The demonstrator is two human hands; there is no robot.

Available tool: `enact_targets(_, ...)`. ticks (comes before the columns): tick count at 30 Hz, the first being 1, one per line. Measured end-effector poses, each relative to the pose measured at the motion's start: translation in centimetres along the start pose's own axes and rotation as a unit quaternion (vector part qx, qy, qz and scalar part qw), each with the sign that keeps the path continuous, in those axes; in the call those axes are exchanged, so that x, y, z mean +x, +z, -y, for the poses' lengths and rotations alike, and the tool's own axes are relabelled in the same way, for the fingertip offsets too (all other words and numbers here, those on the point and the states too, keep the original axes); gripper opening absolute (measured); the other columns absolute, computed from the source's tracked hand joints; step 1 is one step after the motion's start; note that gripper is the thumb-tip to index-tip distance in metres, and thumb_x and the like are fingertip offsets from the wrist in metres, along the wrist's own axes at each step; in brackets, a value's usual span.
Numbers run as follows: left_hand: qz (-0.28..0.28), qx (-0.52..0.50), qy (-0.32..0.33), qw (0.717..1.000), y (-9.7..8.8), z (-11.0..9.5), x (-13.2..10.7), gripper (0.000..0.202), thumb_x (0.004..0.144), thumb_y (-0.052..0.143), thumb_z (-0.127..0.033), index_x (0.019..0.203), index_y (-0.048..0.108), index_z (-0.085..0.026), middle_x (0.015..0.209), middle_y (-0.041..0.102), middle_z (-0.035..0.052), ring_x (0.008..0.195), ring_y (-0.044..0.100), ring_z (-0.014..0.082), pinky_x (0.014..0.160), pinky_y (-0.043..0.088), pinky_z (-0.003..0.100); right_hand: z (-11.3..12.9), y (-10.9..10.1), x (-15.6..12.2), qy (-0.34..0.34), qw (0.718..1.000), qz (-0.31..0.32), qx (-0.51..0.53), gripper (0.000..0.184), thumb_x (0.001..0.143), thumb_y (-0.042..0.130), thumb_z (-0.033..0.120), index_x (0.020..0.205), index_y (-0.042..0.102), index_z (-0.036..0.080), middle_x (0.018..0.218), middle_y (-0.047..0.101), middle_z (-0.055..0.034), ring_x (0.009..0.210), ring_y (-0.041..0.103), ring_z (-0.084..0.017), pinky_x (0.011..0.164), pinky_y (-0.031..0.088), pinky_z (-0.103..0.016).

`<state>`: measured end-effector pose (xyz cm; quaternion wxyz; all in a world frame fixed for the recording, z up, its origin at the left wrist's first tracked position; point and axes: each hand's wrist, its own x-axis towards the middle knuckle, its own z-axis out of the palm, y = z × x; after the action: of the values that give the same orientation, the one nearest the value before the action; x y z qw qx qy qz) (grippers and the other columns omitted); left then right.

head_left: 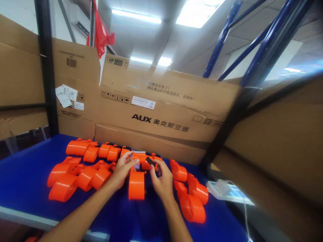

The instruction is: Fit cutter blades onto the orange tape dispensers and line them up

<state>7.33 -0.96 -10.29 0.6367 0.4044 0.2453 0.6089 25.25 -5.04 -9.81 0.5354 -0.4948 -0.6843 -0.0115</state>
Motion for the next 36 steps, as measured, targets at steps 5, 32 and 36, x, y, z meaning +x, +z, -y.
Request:
enact_targets(5,0.021,0.077,0.022,0.997,0.0,0.6,-0.2,0.056,0.064,0.083,-0.032,0.115,0.063,-0.017,0.074,0.067,0.0005,0.068,0.065,0.0171,0.061,0.047,0.025,1.2,-0.2,-0.1,-0.044,0.993,-0.08,0.072,0.024,0.093,0.057,0.026,0.115,0.065,0.022,0.107,0.068,-0.0105,0.091,0.065,-0.023,0.079,0.054,-0.037)
enact_targets(32,0.042,0.029,-0.009,0.999,0.9,-1.1,-1.7,0.051,0.068,0.08,-0.031,0.114,0.059,-0.019,0.062,0.062,-0.0039,0.044,0.054,0.0105,0.047,0.041,0.022,-0.6,-2.4,0.7,0.008,0.99,0.141,0.02,0.014,0.086,0.061,0.024,0.095,0.071,0.022,0.091,0.071,-0.0061,0.088,0.065,-0.023,0.082,0.051,-0.036)
enact_targets(36,0.042,0.037,-0.03,0.998,0.7,-0.9,-1.6,0.054,0.068,0.079,-0.036,0.115,0.057,-0.019,0.055,0.057,-0.0064,0.042,0.054,0.0114,0.046,0.04,0.022,-0.6,-3.6,0.6,-0.016,0.953,0.295,-0.065,0.025,0.075,0.068,0.021,0.1,0.07,0.024,0.09,0.068,-0.004,0.088,0.062,-0.022,0.08,0.048,-0.034)
